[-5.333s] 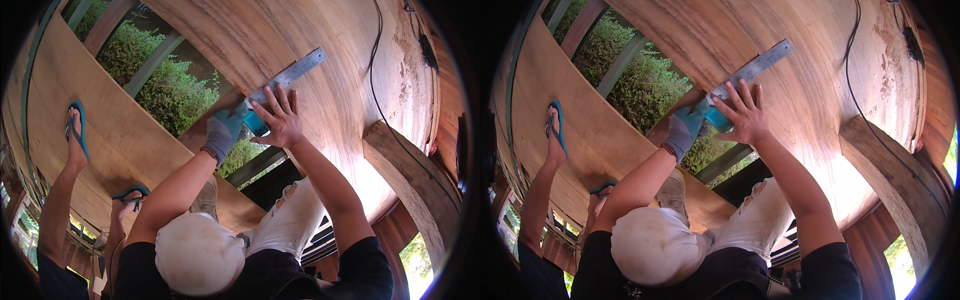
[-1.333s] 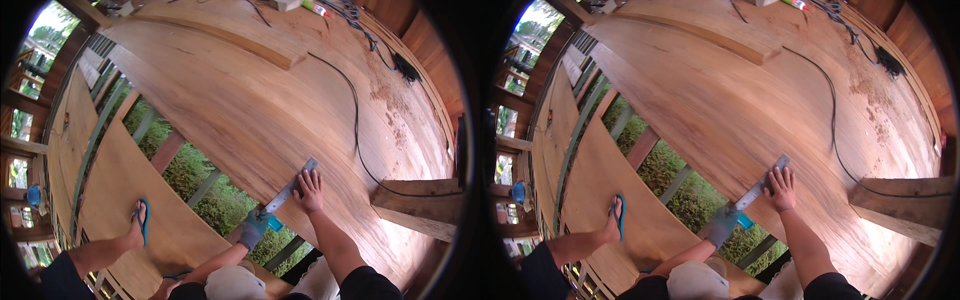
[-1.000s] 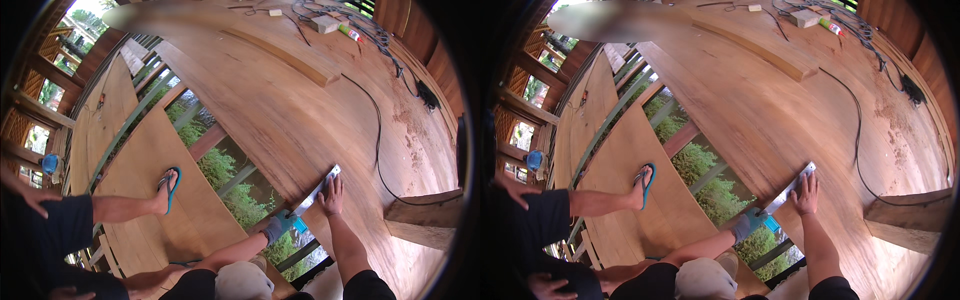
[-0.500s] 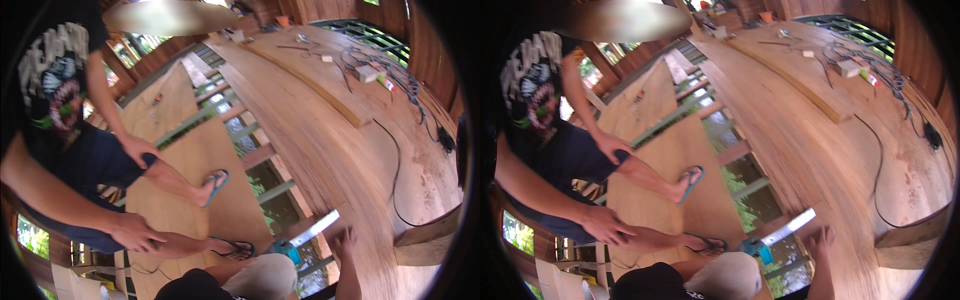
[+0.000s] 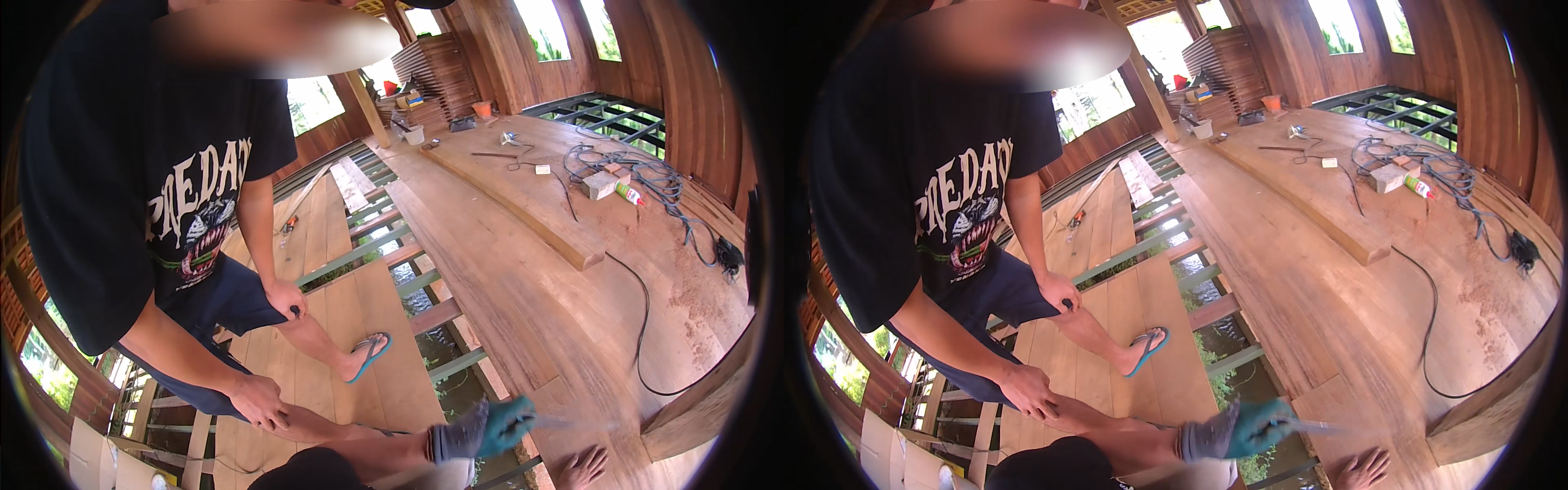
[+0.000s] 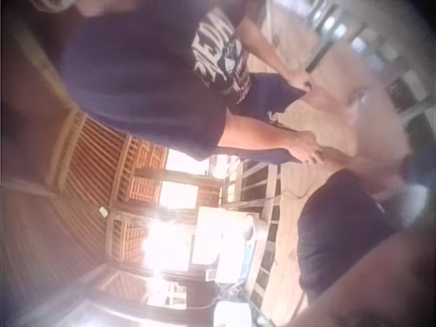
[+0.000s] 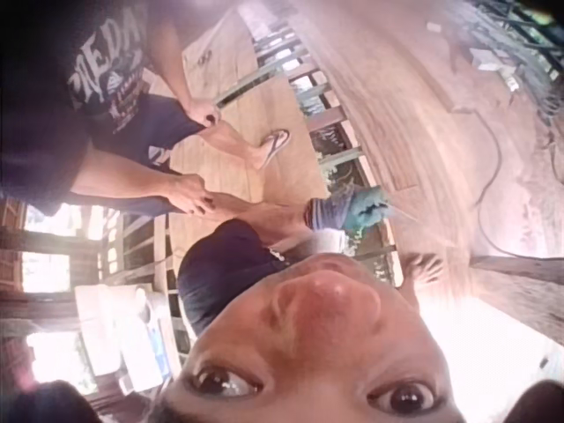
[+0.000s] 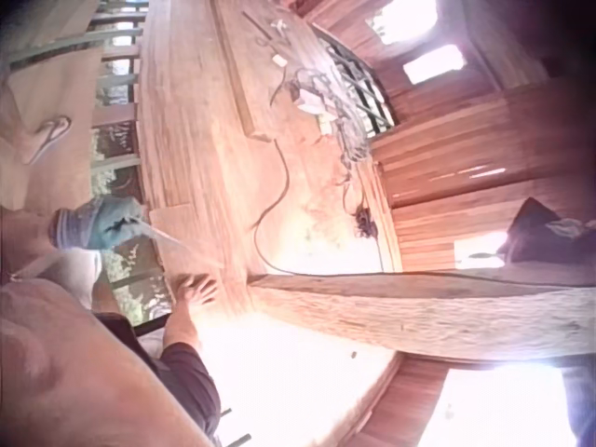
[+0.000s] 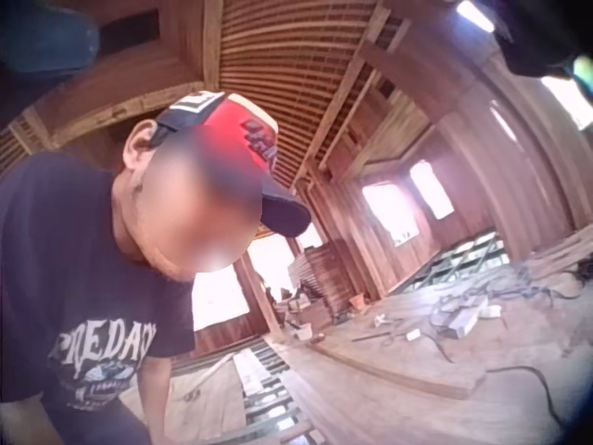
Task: The person measures and marks a wooden plank with a square and pencil, then uses a hand saw to cut along the marked line. The person adjusts the plank and continues sawing to complete the cut.
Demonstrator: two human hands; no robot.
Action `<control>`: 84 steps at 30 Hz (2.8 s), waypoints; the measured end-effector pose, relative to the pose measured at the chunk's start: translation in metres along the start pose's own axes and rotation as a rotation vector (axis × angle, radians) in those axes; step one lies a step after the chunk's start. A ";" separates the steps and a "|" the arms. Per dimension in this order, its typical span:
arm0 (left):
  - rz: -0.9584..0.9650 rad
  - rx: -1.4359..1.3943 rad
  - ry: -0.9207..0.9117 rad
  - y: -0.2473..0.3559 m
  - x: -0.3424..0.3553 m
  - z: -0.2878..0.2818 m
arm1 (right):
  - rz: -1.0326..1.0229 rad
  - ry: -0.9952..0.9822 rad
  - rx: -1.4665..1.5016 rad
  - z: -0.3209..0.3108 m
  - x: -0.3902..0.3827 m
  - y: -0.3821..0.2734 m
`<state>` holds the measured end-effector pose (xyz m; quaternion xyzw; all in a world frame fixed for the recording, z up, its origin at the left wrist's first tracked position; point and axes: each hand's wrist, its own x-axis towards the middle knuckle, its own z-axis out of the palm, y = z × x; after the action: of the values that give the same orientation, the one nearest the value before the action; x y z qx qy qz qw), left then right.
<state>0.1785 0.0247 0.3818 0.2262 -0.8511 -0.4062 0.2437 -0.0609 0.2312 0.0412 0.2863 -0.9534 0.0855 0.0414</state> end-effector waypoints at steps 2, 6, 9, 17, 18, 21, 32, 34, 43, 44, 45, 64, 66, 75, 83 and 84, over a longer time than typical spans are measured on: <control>-0.075 -0.105 -0.158 0.033 -0.008 0.017 | -0.134 0.551 0.166 0.021 0.016 -0.006; 0.204 0.014 -0.238 0.023 -0.027 0.061 | 0.164 -0.379 0.021 -0.019 0.007 -0.022; 0.215 -0.251 -0.317 0.051 -0.016 0.049 | 0.165 -0.278 0.091 0.001 0.027 -0.009; 0.143 -0.400 -0.586 0.034 -0.005 0.047 | 0.092 -0.137 -0.048 0.039 0.018 0.005; 0.151 -0.407 -0.589 0.032 -0.004 0.046 | 0.092 -0.137 -0.057 0.037 0.016 0.008; 0.191 -0.381 -0.540 0.030 0.004 0.036 | 0.088 -0.129 -0.072 0.036 0.013 0.010; 0.199 -0.353 -0.427 0.004 0.034 0.008 | 0.055 -0.129 -0.092 0.040 0.014 0.005; 0.136 -0.408 -0.588 -0.008 0.032 0.010 | 0.070 -0.165 -0.089 0.040 0.015 0.006; 0.164 -0.370 -0.495 -0.039 0.078 0.047 | -0.016 -0.569 0.112 -0.005 0.045 0.027; 0.157 -0.392 -0.462 -0.041 0.086 0.055 | -0.019 -0.667 0.096 -0.020 0.058 0.026; 0.146 -0.414 -0.427 -0.045 0.093 0.066 | 0.016 -0.814 0.071 -0.035 0.072 0.026; -0.720 -1.048 0.438 -0.176 0.234 0.061 | -0.993 -1.194 -0.171 -0.110 0.218 -0.145; -0.700 -1.023 0.472 -0.198 0.260 0.034 | -1.256 -1.151 -0.182 -0.076 0.225 -0.175; -0.900 -1.085 0.777 -0.274 0.169 0.075 | -1.621 -1.184 -0.060 0.004 0.280 -0.173; -1.383 -1.010 0.954 -0.242 0.027 0.229 | -1.742 -0.576 0.435 0.035 0.296 -0.169; -1.413 -1.002 0.972 -0.240 0.027 0.239 | -1.771 -0.591 0.456 0.049 0.300 -0.163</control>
<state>0.0591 0.0115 0.0642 0.6944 -0.0585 -0.6339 0.3355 -0.2216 -0.0735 0.0540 0.9137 -0.3237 0.1311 -0.2077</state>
